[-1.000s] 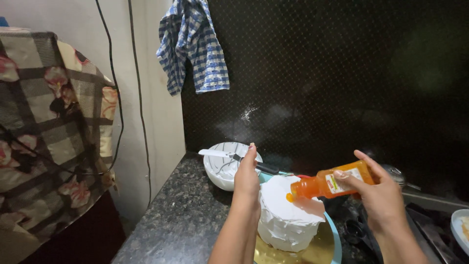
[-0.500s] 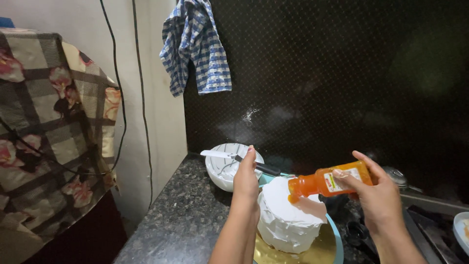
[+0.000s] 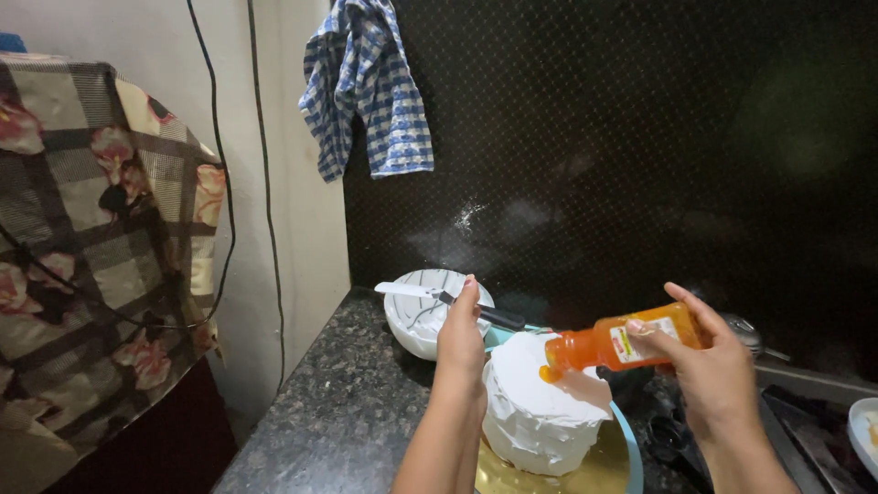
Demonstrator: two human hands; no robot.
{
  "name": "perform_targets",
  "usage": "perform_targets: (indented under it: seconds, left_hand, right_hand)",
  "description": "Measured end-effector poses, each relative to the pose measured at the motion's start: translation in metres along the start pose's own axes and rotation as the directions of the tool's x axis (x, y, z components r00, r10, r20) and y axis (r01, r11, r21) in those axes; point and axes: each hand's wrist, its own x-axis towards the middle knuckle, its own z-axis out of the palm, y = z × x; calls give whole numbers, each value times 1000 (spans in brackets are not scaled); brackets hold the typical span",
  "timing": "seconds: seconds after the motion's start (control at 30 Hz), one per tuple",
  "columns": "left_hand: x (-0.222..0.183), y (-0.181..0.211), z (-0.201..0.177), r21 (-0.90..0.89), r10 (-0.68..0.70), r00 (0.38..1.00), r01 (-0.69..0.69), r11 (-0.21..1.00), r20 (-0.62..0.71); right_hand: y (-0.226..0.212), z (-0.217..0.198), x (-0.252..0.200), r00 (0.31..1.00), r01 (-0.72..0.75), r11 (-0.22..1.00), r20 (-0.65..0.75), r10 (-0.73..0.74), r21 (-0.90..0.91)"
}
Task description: Applying frosting and layering a cake on a rotating stand.
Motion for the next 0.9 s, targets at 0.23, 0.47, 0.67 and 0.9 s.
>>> perform_targets:
  seconds: [0.23,0.47,0.67,0.9]
  left_hand:
    - [-8,5,3,63,-26,1000,26,998,-11]
    - [-1,-1,2,-5,-10,1000,10,1000,-18]
    - [5,-5,0,-16,23,1000,-23,1000,11]
    - [6,-4,0,34,-10,1000,11,999,-25]
  right_hand:
    - [-27,5,-11,1000,-7,993,24,10,-120]
    - [-20,3,-7,1000,12,1000,29,-12,2]
    - [-28,7,-11,1000,12,996,19,-14,89]
    - [-29,10,-11,998,49,999,29,-49,1]
